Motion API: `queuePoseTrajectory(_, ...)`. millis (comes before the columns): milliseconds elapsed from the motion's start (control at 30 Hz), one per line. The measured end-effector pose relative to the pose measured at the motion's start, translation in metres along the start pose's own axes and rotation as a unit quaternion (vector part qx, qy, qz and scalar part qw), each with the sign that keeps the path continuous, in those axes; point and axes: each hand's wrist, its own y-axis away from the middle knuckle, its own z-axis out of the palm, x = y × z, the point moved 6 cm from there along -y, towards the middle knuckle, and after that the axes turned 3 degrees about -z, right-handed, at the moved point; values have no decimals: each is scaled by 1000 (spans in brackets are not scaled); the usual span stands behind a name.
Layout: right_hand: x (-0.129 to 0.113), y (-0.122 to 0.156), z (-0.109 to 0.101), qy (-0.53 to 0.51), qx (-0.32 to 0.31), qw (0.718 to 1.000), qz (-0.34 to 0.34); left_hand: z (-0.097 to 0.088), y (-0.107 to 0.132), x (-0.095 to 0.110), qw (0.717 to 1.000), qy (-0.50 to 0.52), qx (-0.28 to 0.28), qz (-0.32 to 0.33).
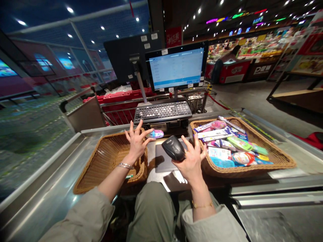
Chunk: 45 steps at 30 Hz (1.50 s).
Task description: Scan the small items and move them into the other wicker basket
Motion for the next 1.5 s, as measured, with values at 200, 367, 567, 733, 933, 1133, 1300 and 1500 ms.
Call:
queuePoseTrajectory(200, 8, 2, 3, 2, -6, 1000, -9, 2, -3, 6, 1000, -5, 0, -2)
queuePoseTrajectory(367, 6, 0, -8, 8, 24, 1000, 14, 2, -8, 16, 1000, -2, -3, 2)
queuePoseTrajectory(567, 9, -2, -26, 20, 65, 997, 43, 4, -14, 32, 1000, 5, -2, 20)
queuePoseTrajectory(733, 25, -4, -45, 25, 91, 992, 86, 8, -20, 51, 999, 28, 0, 35)
queuePoseTrajectory(933, 51, -6, -76, 45, 152, 977, 141, 16, -31, 87, 997, 45, -9, 57)
queuePoseTrajectory(1133, 81, -8, -106, 41, 208, 952, 220, 28, -39, 127, 995, 58, 1, 76)
queuePoseTrajectory(1300, 102, -9, -133, 56, 274, 921, 273, 42, -42, 158, 993, 60, -6, 106)
queuePoseTrajectory(1500, 136, 7, -145, 90, 308, 907, 272, 61, -42, 190, 987, 77, -31, 136)
